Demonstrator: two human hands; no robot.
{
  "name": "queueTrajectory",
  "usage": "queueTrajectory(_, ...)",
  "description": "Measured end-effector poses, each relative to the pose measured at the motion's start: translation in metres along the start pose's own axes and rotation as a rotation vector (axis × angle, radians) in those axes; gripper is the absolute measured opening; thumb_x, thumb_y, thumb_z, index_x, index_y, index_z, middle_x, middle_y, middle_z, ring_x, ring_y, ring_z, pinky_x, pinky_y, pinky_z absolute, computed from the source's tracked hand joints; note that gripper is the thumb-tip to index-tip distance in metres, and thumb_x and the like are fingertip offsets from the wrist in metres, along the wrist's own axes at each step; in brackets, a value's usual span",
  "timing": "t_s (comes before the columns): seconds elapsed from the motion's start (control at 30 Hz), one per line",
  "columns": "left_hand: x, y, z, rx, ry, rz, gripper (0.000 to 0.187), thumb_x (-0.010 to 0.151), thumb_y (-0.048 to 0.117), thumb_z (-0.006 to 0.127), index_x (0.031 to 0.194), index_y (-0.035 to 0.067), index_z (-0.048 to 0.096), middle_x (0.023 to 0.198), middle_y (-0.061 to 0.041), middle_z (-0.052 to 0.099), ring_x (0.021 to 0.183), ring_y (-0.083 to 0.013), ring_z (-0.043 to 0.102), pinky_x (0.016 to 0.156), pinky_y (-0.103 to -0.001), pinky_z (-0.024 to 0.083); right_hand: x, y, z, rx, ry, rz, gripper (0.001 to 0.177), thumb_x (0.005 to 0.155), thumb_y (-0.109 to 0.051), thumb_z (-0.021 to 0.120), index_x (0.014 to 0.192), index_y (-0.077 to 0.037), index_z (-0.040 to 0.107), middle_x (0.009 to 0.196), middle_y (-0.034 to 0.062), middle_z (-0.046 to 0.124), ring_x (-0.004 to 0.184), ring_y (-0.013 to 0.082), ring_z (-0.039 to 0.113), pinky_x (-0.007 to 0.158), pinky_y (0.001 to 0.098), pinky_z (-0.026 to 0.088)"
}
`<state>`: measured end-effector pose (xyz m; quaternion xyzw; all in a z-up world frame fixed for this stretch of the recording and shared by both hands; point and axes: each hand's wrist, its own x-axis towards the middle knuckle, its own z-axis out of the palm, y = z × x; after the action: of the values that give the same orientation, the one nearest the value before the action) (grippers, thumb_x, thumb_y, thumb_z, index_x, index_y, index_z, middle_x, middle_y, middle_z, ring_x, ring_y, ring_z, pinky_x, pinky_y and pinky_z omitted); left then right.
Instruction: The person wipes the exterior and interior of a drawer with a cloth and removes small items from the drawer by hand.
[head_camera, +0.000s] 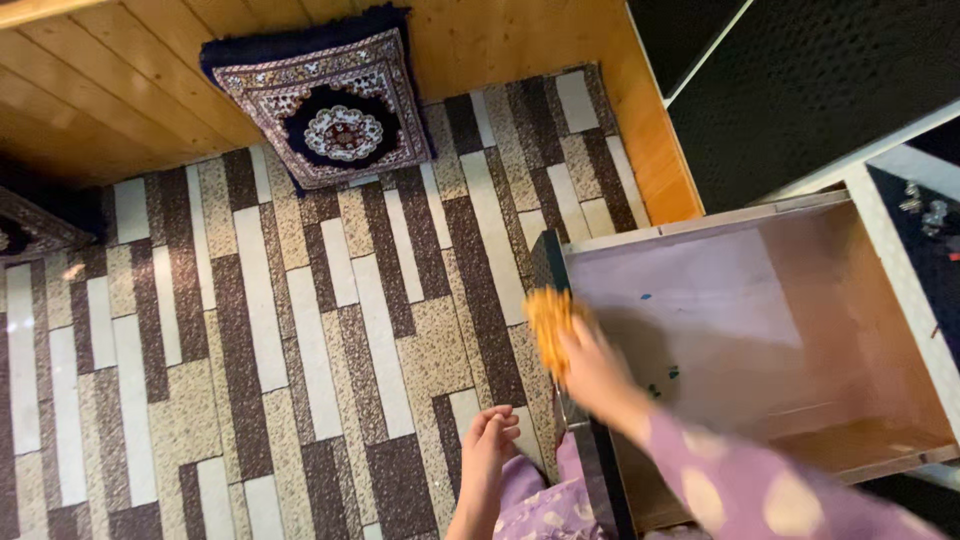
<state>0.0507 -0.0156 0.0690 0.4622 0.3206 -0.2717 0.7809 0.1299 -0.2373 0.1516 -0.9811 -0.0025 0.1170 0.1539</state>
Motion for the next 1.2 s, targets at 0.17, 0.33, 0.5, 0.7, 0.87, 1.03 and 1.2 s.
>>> queueTrajectory(0.17,-0.014,0.000,-0.019,0.012,0.060,0.047,0.027,0.101,0.018,0.054,0.114,0.002,0.071,0.097,-0.006,0.074,0.077,-0.0101,0.062,0.068,-0.025,0.049,0.152,0.003,-0.023,-0.050,0.004,0.005,0.074,0.075,-0.016,0.077,0.143,-0.007,0.048,0.146,0.0201,0.041,0.132,0.0435,0.047,0.108,0.0481,0.042)
queueTrajectory(0.33,-0.046,-0.001,-0.031,0.002,0.121,0.002,0.027,0.102,0.019,0.054,0.114,0.003,0.071,0.096,-0.004,0.072,0.081,-0.0100,0.063,0.074,-0.026,0.050,0.143,-0.015,-0.036,0.000,-0.181,0.156,0.077,0.078,-0.015,0.078,0.147,-0.011,0.044,0.157,0.0175,0.032,0.134,0.0422,0.047,0.108,0.0476,0.044)
queueTrajectory(0.5,-0.060,-0.003,-0.030,0.058,0.121,-0.077,0.027,0.102,0.019,0.051,0.115,0.006,0.071,0.100,-0.004,0.074,0.084,-0.0112,0.065,0.078,-0.027,0.052,0.000,-0.012,-0.001,0.027,-0.048,-0.013,0.056,0.079,0.004,0.062,0.134,-0.007,0.056,0.153,0.0194,0.040,0.135,0.0428,0.046,0.106,0.0478,0.046)
queueTrajectory(0.7,-0.047,-0.012,-0.029,0.198,0.018,-0.071,0.026,0.101,0.018,0.052,0.115,0.005,0.071,0.102,-0.007,0.075,0.084,-0.0125,0.068,0.078,-0.028,0.054,-0.192,-0.011,0.044,0.007,-0.222,0.096,0.031,0.088,-0.005,0.059,0.117,-0.013,0.065,0.138,0.0120,0.053,0.119,0.0369,0.061,0.094,0.0459,0.054)
queueTrajectory(0.87,-0.031,-0.019,-0.029,0.197,-0.082,0.002,0.028,0.101,0.018,0.052,0.114,0.004,0.071,0.103,-0.008,0.074,0.084,-0.0146,0.069,0.083,-0.029,0.059,-0.253,0.010,0.043,0.123,-0.668,0.135,0.021,0.082,-0.018,0.072,0.103,-0.015,0.075,0.109,0.0142,0.069,0.110,0.0350,0.065,0.096,0.0463,0.053)
queueTrajectory(1.03,-0.033,-0.033,-0.034,0.147,-0.121,0.064,0.025,0.100,0.017,0.054,0.114,0.003,0.070,0.103,-0.007,0.072,0.085,-0.0137,0.067,0.082,-0.031,0.058,-0.162,0.052,0.007,0.221,-0.226,0.181,0.034,0.082,-0.018,0.071,0.115,-0.011,0.067,0.114,0.0148,0.068,0.110,0.0319,0.066,0.092,0.0423,0.055)
queueTrajectory(1.2,-0.047,-0.064,-0.046,0.102,-0.083,0.086,0.024,0.100,0.015,0.056,0.114,0.001,0.071,0.099,-0.008,0.074,0.083,-0.0137,0.066,0.079,-0.028,0.055,-0.130,0.031,0.002,0.206,0.098,-0.151,0.061,0.076,-0.005,0.063,0.137,-0.005,0.057,0.132,0.0178,0.057,0.116,0.0387,0.060,0.097,0.0464,0.050)
